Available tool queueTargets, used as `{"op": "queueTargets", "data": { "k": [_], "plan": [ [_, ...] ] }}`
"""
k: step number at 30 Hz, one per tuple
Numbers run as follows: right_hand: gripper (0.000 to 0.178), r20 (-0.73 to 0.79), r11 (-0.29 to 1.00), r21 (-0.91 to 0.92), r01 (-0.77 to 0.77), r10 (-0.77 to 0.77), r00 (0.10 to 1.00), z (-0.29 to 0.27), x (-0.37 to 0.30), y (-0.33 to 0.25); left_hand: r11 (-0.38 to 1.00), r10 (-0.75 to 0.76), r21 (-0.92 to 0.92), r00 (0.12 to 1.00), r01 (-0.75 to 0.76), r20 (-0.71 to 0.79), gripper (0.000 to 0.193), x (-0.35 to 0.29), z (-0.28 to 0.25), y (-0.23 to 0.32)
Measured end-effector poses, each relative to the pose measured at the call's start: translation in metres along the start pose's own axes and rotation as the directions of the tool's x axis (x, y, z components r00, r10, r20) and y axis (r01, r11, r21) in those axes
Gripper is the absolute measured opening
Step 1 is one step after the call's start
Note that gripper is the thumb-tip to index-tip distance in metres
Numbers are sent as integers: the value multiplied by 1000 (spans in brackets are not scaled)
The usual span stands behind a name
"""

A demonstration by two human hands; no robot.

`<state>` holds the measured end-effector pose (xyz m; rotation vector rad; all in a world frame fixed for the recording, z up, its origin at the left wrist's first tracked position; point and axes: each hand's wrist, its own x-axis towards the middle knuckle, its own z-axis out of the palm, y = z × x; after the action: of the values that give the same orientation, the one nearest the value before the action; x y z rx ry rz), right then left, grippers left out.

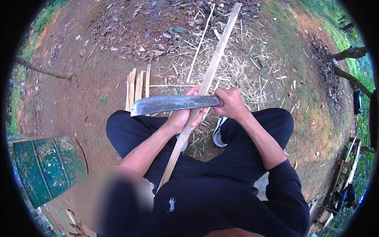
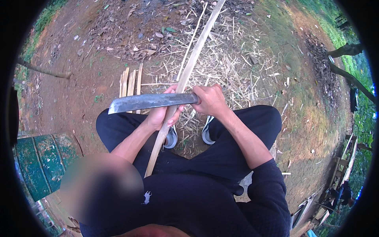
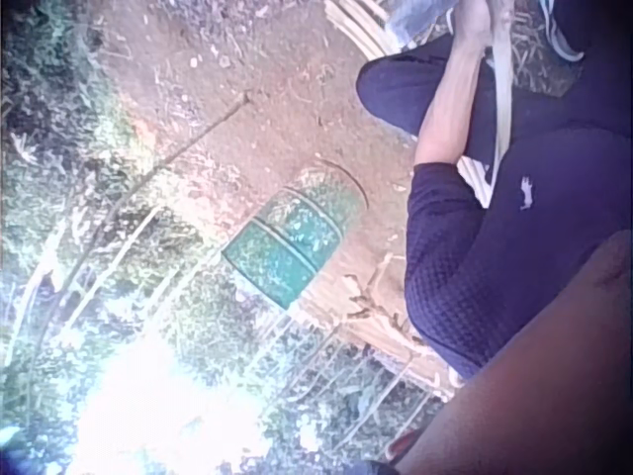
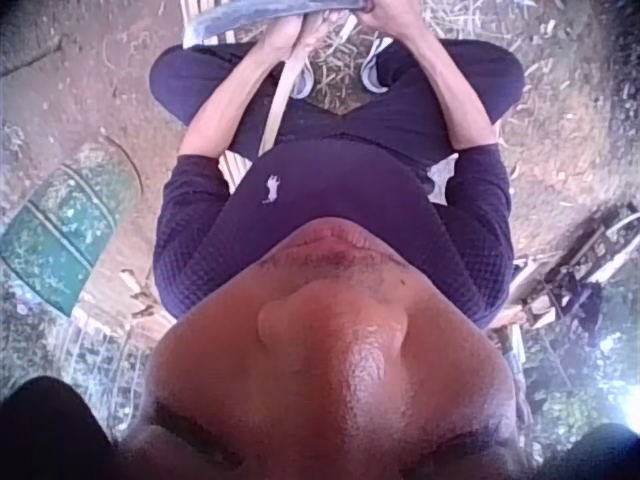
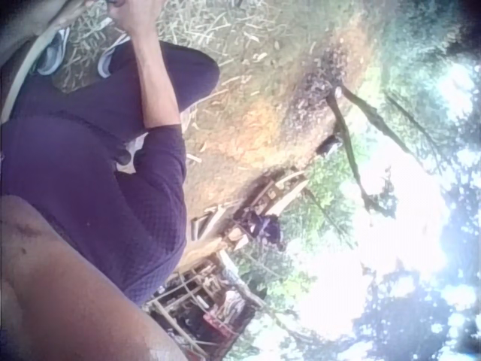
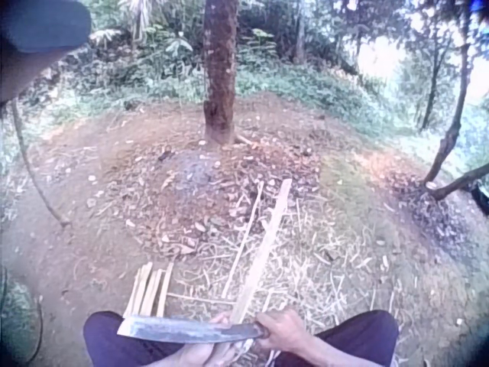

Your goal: The person uses a large blade to shave thin strips from a length of wood while sitting outdoors.

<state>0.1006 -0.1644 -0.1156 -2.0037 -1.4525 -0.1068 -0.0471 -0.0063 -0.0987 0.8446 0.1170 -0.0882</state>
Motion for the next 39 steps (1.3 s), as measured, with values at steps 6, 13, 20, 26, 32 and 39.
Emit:
{"op": "queueTargets", "data": {
  "k": [6, 13, 20, 26, 32, 39],
  "plan": [
    [18, -96, 990, -141, -18, 5, 995, -9, 9, 8, 994, -109, -13, 992, 108, -63, 33, -11, 4, 4],
    [23, -196, 849, 7, -528, 519, 832, -25, 11, 47, 994, -111, -24, 991, 110, -79, 30, -7, 20, 8],
    [18, 45, 1000, 16, -7, 7, 999, -11, 2, -5, 994, -41, 90, 980, 60, -194, 32, -7, 16, 5],
    [22, 115, 997, -64, -53, 60, 992, 1, -1, -3, 985, -4, 170, 990, 28, -140, 34, -7, 11, 4],
    [19, -75, 931, -205, -302, 292, 953, -5, 3, 59, 996, -36, 78, 982, 51, -185, 28, -5, 12, 16],
    [21, -232, 758, 10, -652, 636, 736, -39, 2, 74, 984, -136, 106, 987, 145, -90, 30, -6, 25, -3]
  ]
}}
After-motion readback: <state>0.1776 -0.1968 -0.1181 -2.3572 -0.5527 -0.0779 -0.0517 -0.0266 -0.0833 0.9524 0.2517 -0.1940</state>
